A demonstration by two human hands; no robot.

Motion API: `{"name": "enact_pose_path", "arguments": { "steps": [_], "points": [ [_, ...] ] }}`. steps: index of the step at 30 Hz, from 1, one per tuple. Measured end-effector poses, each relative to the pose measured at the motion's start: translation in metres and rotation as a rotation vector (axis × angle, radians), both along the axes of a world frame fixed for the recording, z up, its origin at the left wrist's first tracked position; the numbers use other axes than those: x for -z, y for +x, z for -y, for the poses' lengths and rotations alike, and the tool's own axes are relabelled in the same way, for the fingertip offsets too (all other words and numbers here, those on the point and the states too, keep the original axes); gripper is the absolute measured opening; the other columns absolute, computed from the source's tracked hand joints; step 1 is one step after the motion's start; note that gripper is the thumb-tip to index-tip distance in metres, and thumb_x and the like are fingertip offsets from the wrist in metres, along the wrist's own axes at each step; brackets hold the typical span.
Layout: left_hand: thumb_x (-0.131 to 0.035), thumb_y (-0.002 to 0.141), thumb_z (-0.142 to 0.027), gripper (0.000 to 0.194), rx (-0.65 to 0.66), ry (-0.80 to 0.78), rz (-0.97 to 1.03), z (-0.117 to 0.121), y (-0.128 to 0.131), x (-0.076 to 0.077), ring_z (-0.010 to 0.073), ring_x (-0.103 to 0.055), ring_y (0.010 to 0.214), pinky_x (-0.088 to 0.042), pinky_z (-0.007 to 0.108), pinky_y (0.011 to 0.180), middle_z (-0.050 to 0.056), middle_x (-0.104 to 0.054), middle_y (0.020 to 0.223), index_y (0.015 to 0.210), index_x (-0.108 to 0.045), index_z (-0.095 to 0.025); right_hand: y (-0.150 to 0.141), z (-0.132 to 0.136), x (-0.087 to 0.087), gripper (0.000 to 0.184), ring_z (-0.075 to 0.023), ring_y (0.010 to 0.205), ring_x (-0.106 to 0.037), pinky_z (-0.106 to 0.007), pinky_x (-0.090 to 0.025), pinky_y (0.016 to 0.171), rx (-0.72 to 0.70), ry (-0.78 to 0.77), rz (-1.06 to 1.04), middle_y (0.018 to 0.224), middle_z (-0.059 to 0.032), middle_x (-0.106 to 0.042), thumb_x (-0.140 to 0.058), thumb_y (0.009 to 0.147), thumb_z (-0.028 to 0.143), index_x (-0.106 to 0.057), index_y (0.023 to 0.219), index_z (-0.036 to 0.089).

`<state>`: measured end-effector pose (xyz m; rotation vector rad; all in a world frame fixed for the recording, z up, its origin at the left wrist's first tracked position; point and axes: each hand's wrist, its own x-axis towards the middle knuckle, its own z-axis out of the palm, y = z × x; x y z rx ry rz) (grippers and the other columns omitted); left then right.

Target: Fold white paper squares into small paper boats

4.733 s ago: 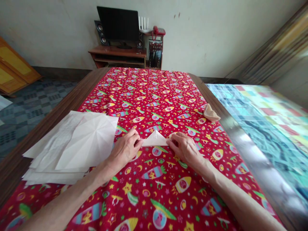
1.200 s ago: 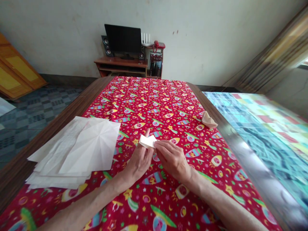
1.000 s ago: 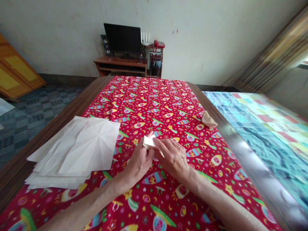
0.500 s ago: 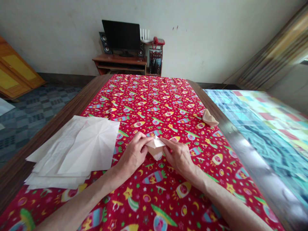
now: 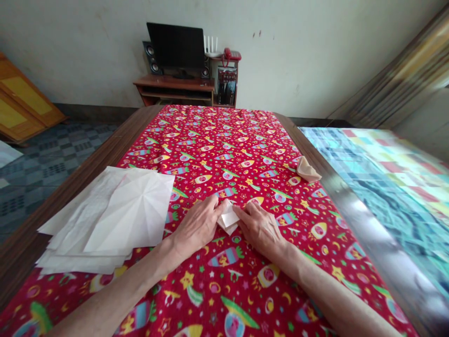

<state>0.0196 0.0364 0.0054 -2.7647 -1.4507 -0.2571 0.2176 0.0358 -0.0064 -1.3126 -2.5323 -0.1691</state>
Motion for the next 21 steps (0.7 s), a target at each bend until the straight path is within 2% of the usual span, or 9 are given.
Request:
{"name": "enact_pose_path", "arguments": {
  "steps": [4,9,18,21],
  "points": [
    [-0.042,0.088,-0.011,0.044,0.052,-0.022,0.019,-0.0046,-0.0025,-0.0003,0.0211,-0.053,0.082,-0.048,0.035,0.073,0.007,-0.051,0.096,0.130,-0.047,-0.019,0.0006,0.0003,-0.0016,0.023,-0.0169,0.072,-0.052,-0.025,-0.035,0.054,0.006,-0.024,-0.003,0.080,-0.0053,-0.056,-0.048,0.090,0.019,-0.063,0.108,0.018],
    [-0.041,0.092,-0.016,0.041,0.041,-0.028,0.080,-0.0027,-0.0070,0.0044,0.0202,-0.053,0.085,-0.048,0.033,0.078,0.005,-0.050,0.094,0.132,-0.044,-0.022,0.0023,0.0008,-0.0015,0.023,-0.0173,0.074,-0.052,-0.026,-0.038,0.059,0.021,-0.053,-0.043,0.082,-0.0055,-0.056,-0.049,0.089,0.019,-0.064,0.107,0.018],
    [-0.043,0.092,-0.020,0.043,0.039,-0.013,-0.067,-0.0037,-0.0022,0.0000,0.0226,-0.053,0.091,-0.046,0.037,0.080,0.008,-0.051,0.102,0.136,-0.041,-0.021,0.0015,0.0011,-0.0025,0.022,-0.0170,0.073,-0.050,-0.026,-0.034,0.054,0.038,-0.050,-0.038,0.083,-0.0064,-0.055,-0.050,0.088,0.020,-0.065,0.104,0.017],
    [-0.042,0.093,-0.021,0.043,0.040,-0.017,-0.085,-0.0051,-0.0010,-0.0001,0.0228,-0.053,0.094,-0.045,0.037,0.081,0.008,-0.052,0.106,0.136,-0.040,-0.021,0.0020,0.0015,-0.0014,0.022,-0.0180,0.076,-0.050,-0.026,-0.036,0.057,0.028,-0.022,-0.032,0.084,-0.0069,-0.055,-0.051,0.088,0.018,-0.064,0.105,0.016]
  ]
}}
